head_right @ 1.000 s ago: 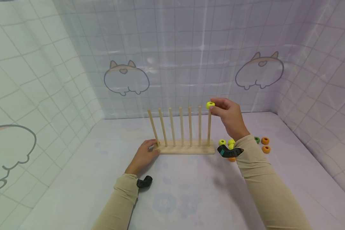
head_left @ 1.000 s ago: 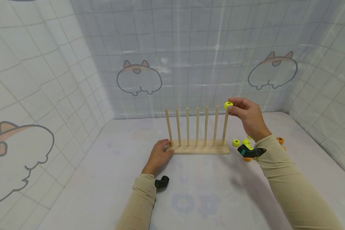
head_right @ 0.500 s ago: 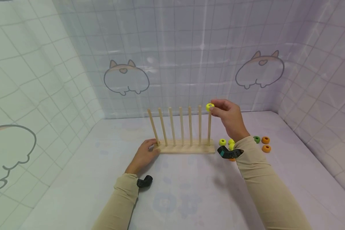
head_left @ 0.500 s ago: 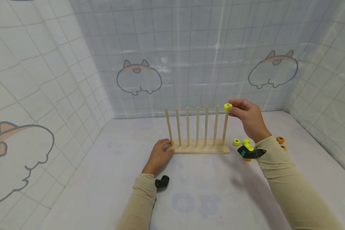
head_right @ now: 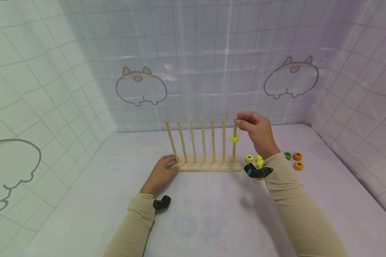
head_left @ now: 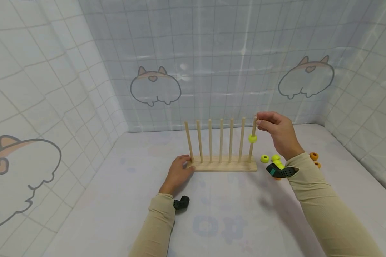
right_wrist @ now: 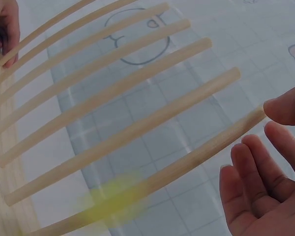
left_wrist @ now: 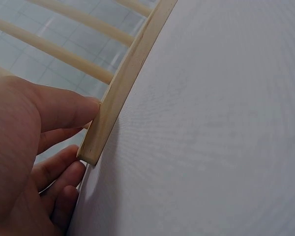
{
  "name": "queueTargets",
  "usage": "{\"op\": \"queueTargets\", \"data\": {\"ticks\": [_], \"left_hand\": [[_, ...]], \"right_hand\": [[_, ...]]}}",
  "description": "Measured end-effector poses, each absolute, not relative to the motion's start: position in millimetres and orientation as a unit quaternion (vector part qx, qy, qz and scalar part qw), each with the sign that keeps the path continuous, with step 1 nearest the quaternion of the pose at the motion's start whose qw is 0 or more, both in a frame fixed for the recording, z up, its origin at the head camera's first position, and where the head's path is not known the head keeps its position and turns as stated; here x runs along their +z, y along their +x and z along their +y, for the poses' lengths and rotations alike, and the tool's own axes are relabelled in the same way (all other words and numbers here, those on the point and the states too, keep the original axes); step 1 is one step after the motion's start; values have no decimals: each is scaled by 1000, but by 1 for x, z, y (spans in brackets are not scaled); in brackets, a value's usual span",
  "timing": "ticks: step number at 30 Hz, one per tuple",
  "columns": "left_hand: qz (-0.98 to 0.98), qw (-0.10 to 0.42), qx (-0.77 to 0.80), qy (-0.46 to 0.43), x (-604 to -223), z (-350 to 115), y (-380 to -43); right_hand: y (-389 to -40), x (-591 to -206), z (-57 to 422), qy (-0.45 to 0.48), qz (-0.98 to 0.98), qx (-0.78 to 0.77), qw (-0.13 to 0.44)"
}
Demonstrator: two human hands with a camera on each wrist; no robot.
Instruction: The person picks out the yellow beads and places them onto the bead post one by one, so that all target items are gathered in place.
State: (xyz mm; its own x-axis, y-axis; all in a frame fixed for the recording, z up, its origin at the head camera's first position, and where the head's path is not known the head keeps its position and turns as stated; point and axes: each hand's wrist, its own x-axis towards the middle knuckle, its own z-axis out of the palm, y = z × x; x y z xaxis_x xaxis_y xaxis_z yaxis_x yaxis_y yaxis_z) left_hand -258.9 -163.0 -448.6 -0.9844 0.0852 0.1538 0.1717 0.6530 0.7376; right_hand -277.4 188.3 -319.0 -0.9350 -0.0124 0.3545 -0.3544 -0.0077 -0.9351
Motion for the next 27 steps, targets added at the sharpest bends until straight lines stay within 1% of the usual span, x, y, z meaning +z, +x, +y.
{"op": "queueTargets", "data": {"ticks": [7, 14, 27], "left_hand": [[-908, 49, -410, -69, -450, -163, -260], [-908, 46, -412, -63, -449, -163, -260], [-906, 44, -416, -65, -447, -163, -258]], "right_hand": [[-274, -322, 191, 129, -686, 707, 112], [-268, -337, 200, 120, -673, 722, 109], [-252, -369, 224, 58, -677, 730, 77]]}}
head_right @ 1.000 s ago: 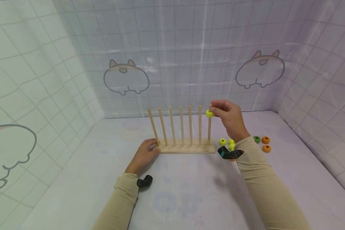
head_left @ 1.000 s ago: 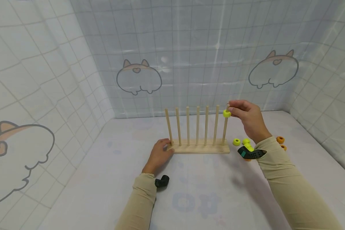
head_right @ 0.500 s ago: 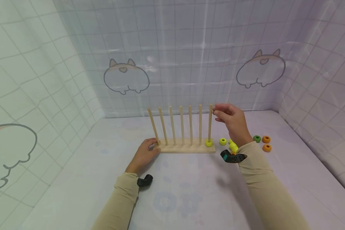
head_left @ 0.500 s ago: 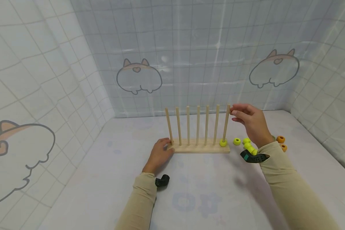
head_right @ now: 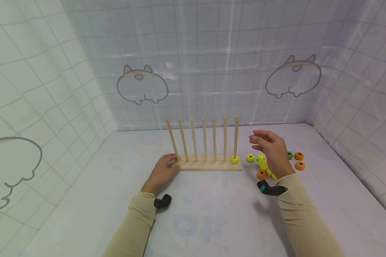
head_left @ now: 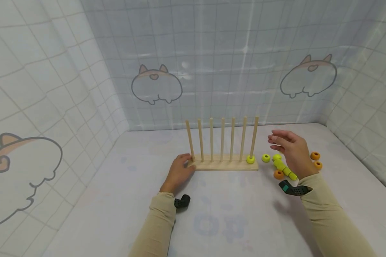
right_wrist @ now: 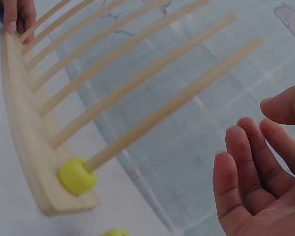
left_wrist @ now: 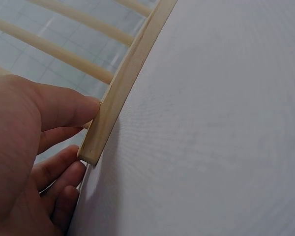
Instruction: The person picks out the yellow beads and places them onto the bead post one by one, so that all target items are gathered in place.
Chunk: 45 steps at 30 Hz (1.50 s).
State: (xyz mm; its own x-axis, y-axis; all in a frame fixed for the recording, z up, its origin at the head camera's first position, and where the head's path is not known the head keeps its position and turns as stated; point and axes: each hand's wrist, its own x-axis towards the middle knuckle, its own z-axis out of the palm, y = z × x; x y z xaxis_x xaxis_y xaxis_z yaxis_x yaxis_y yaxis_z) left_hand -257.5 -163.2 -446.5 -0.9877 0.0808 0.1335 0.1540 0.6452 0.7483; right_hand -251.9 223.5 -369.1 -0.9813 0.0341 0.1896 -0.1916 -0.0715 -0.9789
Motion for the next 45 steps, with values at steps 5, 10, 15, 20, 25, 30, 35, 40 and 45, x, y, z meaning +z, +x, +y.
{"op": "queueTargets", "data": {"ticks": [5, 10, 15, 20, 25, 30, 35, 40, 45], "left_hand": [[-906, 50, -414, -69, -447, -164, -258], [-906, 48, -416, -66, -449, -164, -260], [-906, 51, -415, -72, -450, -163, -260], [-906, 55, -413, -69, -449, -164, -260], [-912, 45, -402, -68, -454, -164, -259], [-907, 55, -411, -77, -449, -163, -256], [-907, 57, -411, -74, -446, -165, -253], [-909, 51, -407, -70, -448, -165, -253], [-909, 45, -408, -65, -449, -163, -253]], "right_hand": [[-250, -377, 231, 64, -659, 746, 72], [-248, -383, 239, 54, -682, 725, 72], [-242, -391, 250, 44, -702, 708, 64], [-238, -396, 258, 47, -713, 696, 72], [-233, -403, 269, 42, -748, 658, 81], [-229, -405, 279, 47, -759, 644, 82], [-226, -406, 286, 29, -777, 625, 71], [-224, -410, 291, 15, -762, 642, 79], [-218, -414, 295, 24, -711, 698, 89]]}}
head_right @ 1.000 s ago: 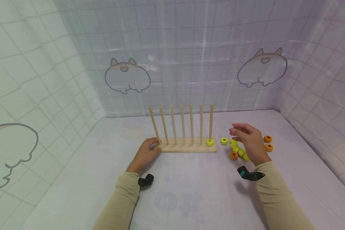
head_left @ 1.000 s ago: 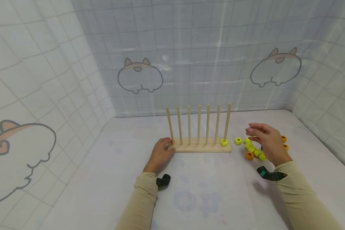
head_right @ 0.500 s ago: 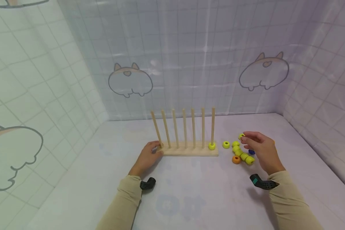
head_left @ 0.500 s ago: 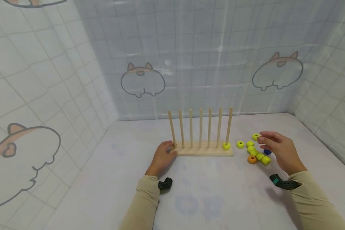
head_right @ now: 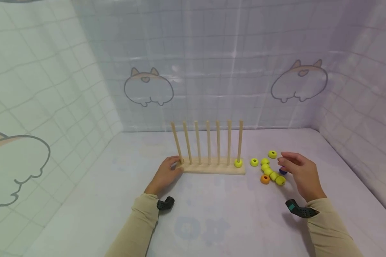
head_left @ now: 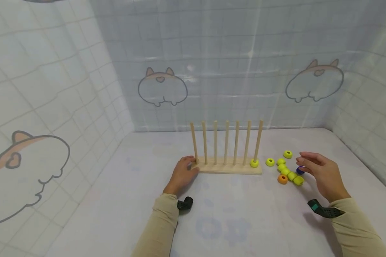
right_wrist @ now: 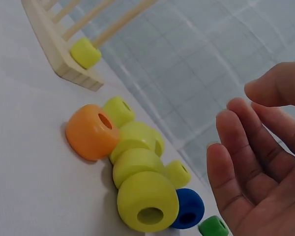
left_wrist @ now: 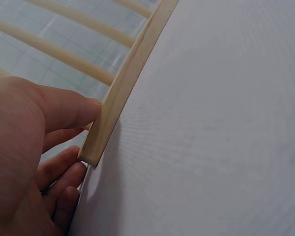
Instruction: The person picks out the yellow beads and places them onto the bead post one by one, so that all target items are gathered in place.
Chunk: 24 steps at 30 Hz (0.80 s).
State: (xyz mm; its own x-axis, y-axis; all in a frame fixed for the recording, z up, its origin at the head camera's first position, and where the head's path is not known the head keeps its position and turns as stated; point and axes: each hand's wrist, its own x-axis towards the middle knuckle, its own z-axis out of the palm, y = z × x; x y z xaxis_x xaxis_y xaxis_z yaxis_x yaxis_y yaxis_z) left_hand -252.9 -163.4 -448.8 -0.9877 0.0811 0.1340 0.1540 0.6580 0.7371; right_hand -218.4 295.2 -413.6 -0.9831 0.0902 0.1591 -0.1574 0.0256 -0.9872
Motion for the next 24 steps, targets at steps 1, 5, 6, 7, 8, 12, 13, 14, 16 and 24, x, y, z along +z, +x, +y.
{"op": "queueTargets", "data": {"ticks": [1, 5, 6, 7, 8, 12, 13, 14, 16, 24], "left_hand": [[-909, 44, -409, -64, -449, -163, -253], [-910, 38, -408, -65, -450, -160, -253], [-910, 37, -408, -66, -451, -159, -253], [-910, 36, -408, -68, -451, -159, -253], [-910, 38, -406, -69, -451, -159, -254], [-913, 36, -402, -64, -452, -160, -256], [-914, 36, -400, -64, -452, -161, -257], [-914, 38, -399, -64, -452, -161, -257], [-914, 41, -398, -64, -453, -162, -258], [-912, 47, -402, -70, -453, -164, -259]], "right_hand": [[-217, -415, 297, 27, -704, 704, 90], [-210, -419, 304, 40, -691, 716, 90], [-209, -420, 306, 41, -690, 717, 91], [-208, -420, 307, 42, -689, 718, 90], [-208, -421, 309, 41, -687, 719, 90], [-207, -423, 311, 38, -681, 726, 89], [-207, -424, 312, 39, -679, 728, 88], [-207, -425, 312, 41, -680, 727, 88], [-207, -427, 313, 42, -688, 720, 83], [-204, -433, 320, -10, -847, 528, 52]]}}
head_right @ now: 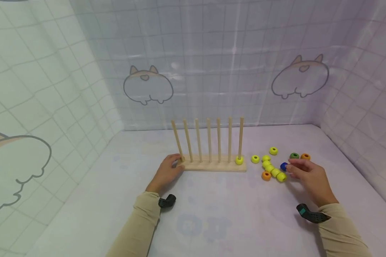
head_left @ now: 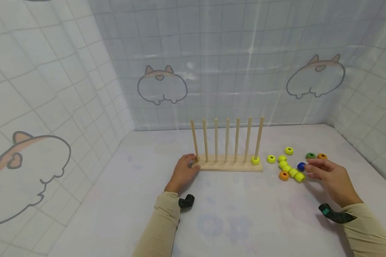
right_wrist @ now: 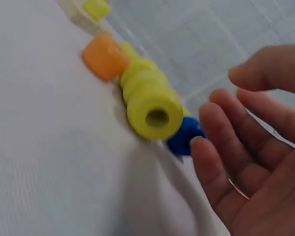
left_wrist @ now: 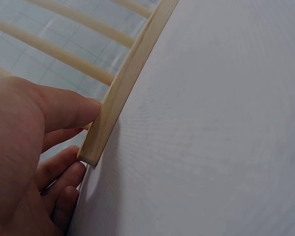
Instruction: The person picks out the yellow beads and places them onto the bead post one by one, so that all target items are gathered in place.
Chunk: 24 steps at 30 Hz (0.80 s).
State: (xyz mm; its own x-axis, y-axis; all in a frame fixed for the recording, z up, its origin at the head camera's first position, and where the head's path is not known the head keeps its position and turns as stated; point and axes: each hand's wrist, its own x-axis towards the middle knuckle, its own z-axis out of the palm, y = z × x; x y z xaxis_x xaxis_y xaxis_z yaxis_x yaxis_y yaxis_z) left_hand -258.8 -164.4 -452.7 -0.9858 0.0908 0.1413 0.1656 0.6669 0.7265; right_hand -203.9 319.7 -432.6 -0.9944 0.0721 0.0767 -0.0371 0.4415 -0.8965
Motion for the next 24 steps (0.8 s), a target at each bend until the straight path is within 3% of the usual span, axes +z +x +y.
{"op": "queueTargets", "data": {"ticks": [4, 24], "left_hand": [[-911, 46, -404, -72, -452, -164, -258], [-908, 57, -408, -79, -449, -163, -256]], "right_hand": [[-205, -436, 322, -25, -892, 450, 31], [-210, -441, 321, 47, -930, 365, 18]]}}
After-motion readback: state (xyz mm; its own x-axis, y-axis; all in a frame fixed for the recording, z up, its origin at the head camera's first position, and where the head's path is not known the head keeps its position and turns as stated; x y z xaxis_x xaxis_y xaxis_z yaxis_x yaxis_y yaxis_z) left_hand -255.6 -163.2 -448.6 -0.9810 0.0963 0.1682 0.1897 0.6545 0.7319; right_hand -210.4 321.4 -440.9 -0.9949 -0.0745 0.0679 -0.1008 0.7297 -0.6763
